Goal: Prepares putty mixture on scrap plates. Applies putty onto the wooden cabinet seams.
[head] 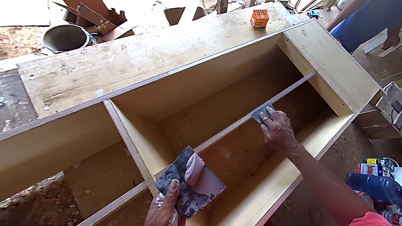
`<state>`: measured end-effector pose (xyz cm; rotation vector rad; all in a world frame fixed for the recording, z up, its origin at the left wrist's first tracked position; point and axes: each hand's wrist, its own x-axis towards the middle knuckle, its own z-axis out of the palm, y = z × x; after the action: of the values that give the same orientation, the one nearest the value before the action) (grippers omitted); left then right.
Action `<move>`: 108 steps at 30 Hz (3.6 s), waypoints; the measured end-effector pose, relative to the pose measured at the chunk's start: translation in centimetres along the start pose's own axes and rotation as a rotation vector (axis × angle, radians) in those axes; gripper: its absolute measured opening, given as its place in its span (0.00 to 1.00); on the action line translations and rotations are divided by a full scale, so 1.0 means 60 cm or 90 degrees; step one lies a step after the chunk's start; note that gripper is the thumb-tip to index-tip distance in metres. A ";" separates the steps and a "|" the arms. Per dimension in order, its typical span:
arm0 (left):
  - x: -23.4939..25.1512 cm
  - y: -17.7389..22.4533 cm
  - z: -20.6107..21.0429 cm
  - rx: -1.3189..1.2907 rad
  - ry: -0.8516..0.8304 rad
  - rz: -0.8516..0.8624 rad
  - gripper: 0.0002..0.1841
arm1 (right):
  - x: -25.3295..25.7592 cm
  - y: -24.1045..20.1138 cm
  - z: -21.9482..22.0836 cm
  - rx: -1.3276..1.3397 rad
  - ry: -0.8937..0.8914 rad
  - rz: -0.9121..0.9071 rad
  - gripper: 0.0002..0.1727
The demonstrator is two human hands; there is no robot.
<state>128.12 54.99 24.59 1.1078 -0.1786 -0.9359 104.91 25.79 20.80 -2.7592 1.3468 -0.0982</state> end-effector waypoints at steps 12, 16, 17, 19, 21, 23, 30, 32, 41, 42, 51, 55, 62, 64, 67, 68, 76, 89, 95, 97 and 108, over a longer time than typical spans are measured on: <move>0.000 -0.003 -0.009 0.018 0.017 0.005 0.11 | 0.034 0.097 0.019 0.009 0.068 -0.018 0.29; -0.001 -0.004 -0.006 0.012 0.004 0.002 0.11 | 0.010 0.100 0.017 0.012 0.055 -0.009 0.28; -0.001 -0.003 -0.005 0.012 0.006 0.003 0.12 | 0.004 0.100 0.010 0.005 0.045 0.000 0.28; 0.001 0.000 -0.002 0.016 0.011 0.009 0.11 | 0.004 0.099 0.000 -0.006 0.046 0.012 0.28; 0.000 0.000 -0.002 0.026 0.007 0.008 0.11 | 0.018 0.097 -0.007 -0.006 0.054 0.014 0.28; 0.001 0.000 -0.002 0.014 -0.002 0.004 0.10 | 0.036 0.093 -0.007 -0.010 0.045 0.018 0.28; -0.007 -0.002 -0.002 0.010 0.002 0.007 0.11 | 0.022 0.092 -0.038 -0.013 0.003 0.048 0.26; -0.007 -0.003 -0.001 0.010 0.004 0.004 0.11 | 0.025 0.095 -0.040 -0.013 0.018 0.048 0.26; -0.014 -0.006 -0.004 -0.001 0.004 0.002 0.10 | 0.027 0.103 -0.029 -0.012 -0.013 0.053 0.25; -0.015 -0.005 -0.005 -0.004 0.002 0.001 0.10 | 0.017 0.106 -0.033 -0.014 -0.012 0.059 0.25; -0.013 -0.002 0.001 0.002 0.007 0.002 0.11 | 0.004 -0.014 -0.003 0.017 0.038 -0.019 0.28; -0.017 0.000 -0.003 -0.005 0.007 0.006 0.10 | -0.007 -0.018 -0.003 0.001 -0.009 -0.004 0.27; -0.020 0.007 -0.027 -0.009 0.001 0.019 0.11 | -0.042 -0.050 -0.010 0.045 0.061 -0.002 0.27; -0.021 0.007 -0.028 -0.011 -0.002 0.015 0.11 | -0.032 -0.080 0.003 0.060 0.076 -0.010 0.28; -0.025 0.008 -0.033 -0.016 -0.006 0.008 0.11 | -0.025 -0.102 0.031 0.043 0.054 -0.002 0.28; -0.027 0.008 -0.036 -0.019 -0.003 0.006 0.10 | -0.031 -0.105 0.035 0.033 0.047 -0.001 0.28; -0.028 0.018 -0.054 -0.028 0.005 0.015 0.11 | -0.036 -0.089 -0.026 -0.010 0.027 0.019 0.27; -0.036 0.017 -0.062 -0.051 0.006 0.001 0.11 | -0.049 -0.106 -0.004 0.009 0.046 0.003 0.27; -0.042 0.020 -0.059 -0.055 0.002 0.006 0.11 | -0.051 -0.113 0.001 0.004 -0.015 0.020 0.26; -0.043 0.021 -0.061 -0.055 0.003 0.005 0.11 | -0.063 -0.106 -0.008 -0.003 -0.024 0.025 0.26; -0.040 0.019 -0.059 -0.050 -0.004 0.002 0.11 | -0.029 -0.094 -0.005 -0.004 -0.022 0.033 0.27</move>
<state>129.19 59.28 24.60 1.0318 -0.1466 -0.9357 108.23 30.62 21.59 -2.7144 1.4118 -0.0429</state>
